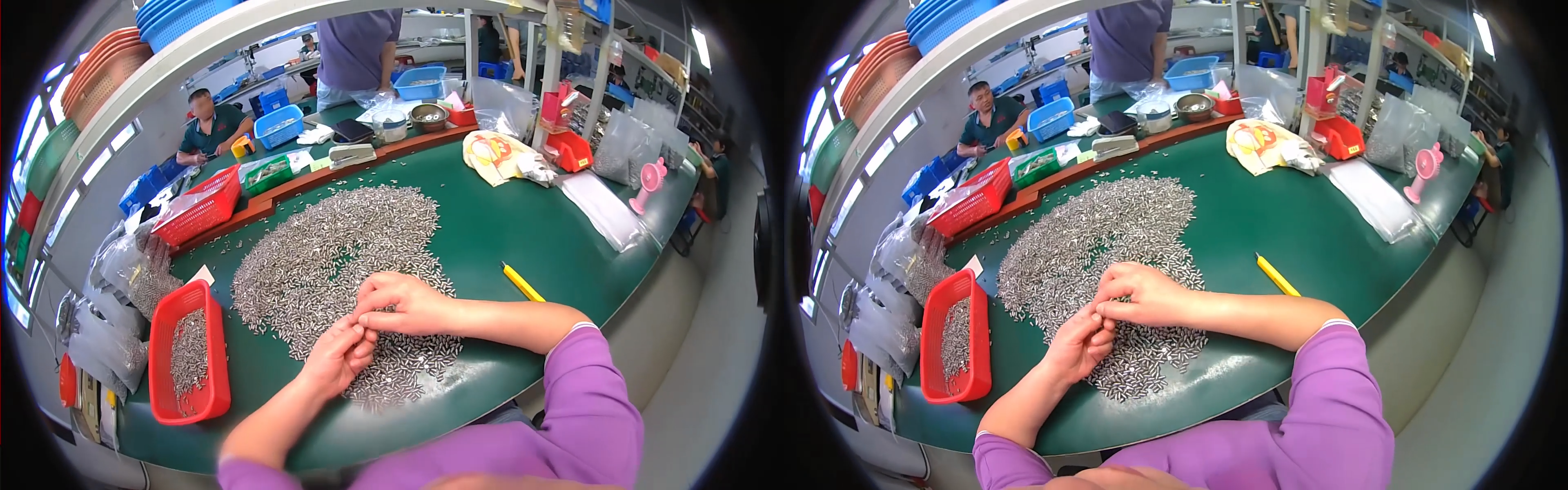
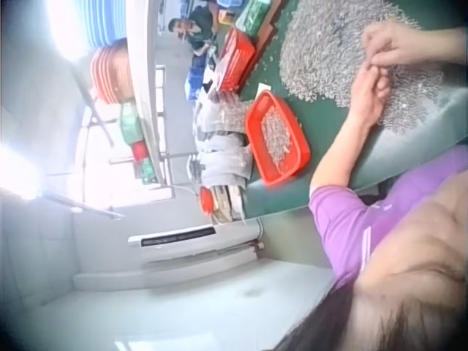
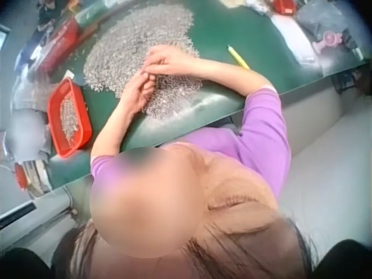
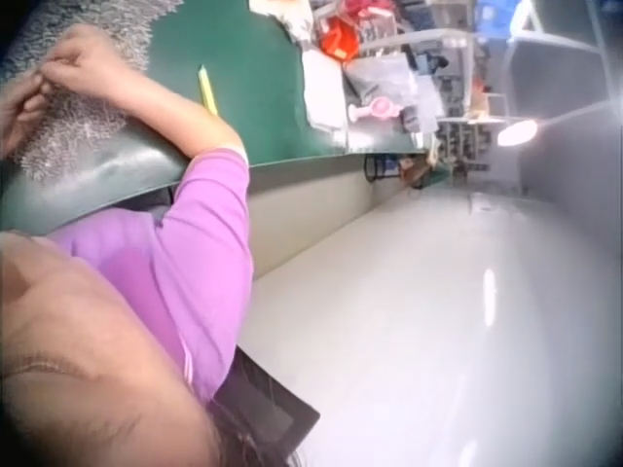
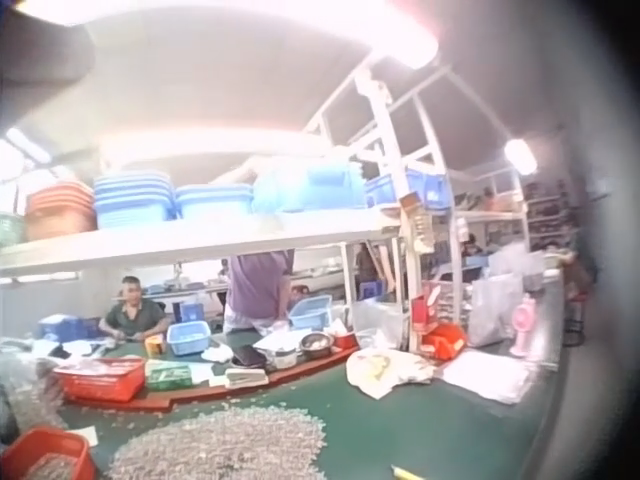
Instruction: Sorting and inspecting a large quantity of small silver hardware pins at a manufacturing workbench.
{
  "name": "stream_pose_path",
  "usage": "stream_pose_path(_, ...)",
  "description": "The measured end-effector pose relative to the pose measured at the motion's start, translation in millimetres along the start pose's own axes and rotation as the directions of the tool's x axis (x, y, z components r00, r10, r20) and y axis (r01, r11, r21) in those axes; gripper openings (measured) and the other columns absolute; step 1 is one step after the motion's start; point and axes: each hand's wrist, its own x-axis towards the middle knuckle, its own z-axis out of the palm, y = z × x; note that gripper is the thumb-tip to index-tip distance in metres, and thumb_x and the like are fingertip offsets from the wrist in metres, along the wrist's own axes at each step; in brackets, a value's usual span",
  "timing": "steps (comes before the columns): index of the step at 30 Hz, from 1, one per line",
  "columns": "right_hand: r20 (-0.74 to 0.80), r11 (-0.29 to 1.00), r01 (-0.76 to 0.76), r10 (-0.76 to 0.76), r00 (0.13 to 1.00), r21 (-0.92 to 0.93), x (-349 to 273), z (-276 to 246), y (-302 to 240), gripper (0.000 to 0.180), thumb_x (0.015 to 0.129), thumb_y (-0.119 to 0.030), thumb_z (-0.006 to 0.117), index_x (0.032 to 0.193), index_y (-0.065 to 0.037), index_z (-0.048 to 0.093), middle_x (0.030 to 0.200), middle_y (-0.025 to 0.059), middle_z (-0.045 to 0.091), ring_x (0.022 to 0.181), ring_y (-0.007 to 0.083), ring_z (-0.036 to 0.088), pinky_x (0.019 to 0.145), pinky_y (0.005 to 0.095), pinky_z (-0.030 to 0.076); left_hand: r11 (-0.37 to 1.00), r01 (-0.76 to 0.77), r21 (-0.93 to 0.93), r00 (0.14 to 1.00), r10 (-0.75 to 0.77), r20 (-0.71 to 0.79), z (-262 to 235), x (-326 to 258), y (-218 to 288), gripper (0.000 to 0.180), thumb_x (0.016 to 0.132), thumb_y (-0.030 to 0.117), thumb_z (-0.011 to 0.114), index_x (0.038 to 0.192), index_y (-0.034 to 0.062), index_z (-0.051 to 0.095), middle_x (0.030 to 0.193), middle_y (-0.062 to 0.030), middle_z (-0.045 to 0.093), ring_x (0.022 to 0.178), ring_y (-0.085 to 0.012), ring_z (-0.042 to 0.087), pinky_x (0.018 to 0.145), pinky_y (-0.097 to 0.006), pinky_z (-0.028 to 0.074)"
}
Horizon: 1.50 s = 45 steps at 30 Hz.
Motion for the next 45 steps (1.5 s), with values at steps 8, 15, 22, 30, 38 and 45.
stream_pose_path(8,0.023,0.931,0.235,-0.238,0.971,-0.278,-21,-18,-36,0.020,0.077,-0.019,0.061,0.094,-0.010,0.066,0.095,0.0068,0.058,0.087,0.0244,0.056,0.074,0.0342,0.046,0.996,-0.046,0.074,0.999,0.044,0.025,21,-15,-11,0.006,0.091,0.011,0.047,0.094,0.0062,0.048,0.078,-0.0014,0.052,0.051,-0.0024,0.039,0.041,-0.014,0.031)
stream_pose_path(15,-0.138,0.822,-0.026,-0.064,0.988,-0.569,-101,-53,-77,0.041,0.069,-0.012,0.065,0.109,-0.007,0.055,0.107,0.0117,0.056,0.096,0.0292,0.055,0.083,0.0383,0.045,0.997,-0.052,0.053,0.998,0.054,-0.039,46,-50,-46,0.014,0.091,0.019,0.041,0.084,0.0073,0.046,0.066,-0.0014,0.045,0.043,-0.0054,0.031,0.035,-0.018,0.021)
stream_pose_path(22,-0.471,0.631,-0.507,0.243,0.848,-0.587,-237,-101,-37,0.058,0.070,-0.021,0.069,0.122,-0.011,0.047,0.128,0.0144,0.039,0.117,0.0335,0.039,0.096,0.0435,0.034,0.933,-0.339,-0.124,0.873,0.263,-0.410,44,-106,-56,0.016,0.089,0.019,0.043,0.074,0.0109,0.044,0.055,0.0054,0.031,0.040,-0.0038,0.025,0.031,-0.017,0.018)
stream_pose_path(30,-0.446,0.618,-0.423,0.128,0.886,-0.663,-231,-91,-59,0.057,0.071,-0.013,0.066,0.124,-0.008,0.044,0.132,0.0137,0.036,0.120,0.0327,0.036,0.099,0.0410,0.031,0.203,-0.240,0.949,-0.367,0.886,-0.282,-138,-232,18,0.018,0.089,0.022,0.043,0.087,0.0044,0.048,0.063,-0.0048,0.049,0.050,-0.0184,0.047,0.044,-0.033,0.037)
stream_pose_path(38,-0.071,0.809,0.096,-0.168,0.983,-0.581,-66,8,-144,0.052,0.068,-0.008,0.067,0.117,-0.008,0.049,0.122,0.0138,0.045,0.112,0.0322,0.044,0.094,0.0397,0.036,0.120,0.081,0.989,-0.390,0.917,-0.079,-153,-226,9,0.020,0.091,0.020,0.043,0.091,0.0010,0.051,0.082,-0.0166,0.058,0.077,-0.0308,0.058,0.070,-0.038,0.045)
stream_pose_path(45,0.360,0.820,0.521,-0.424,0.831,-0.236,59,173,-208,0.053,0.069,-0.011,0.066,0.118,-0.005,0.047,0.122,0.0158,0.044,0.112,0.0336,0.045,0.093,0.0402,0.039,0.295,-0.077,0.952,-0.524,0.800,-0.290,-150,-238,18,0.022,0.091,0.022,0.043,0.094,0.0003,0.049,0.077,-0.0205,0.060,0.071,-0.0364,0.059,0.062,-0.043,0.045)
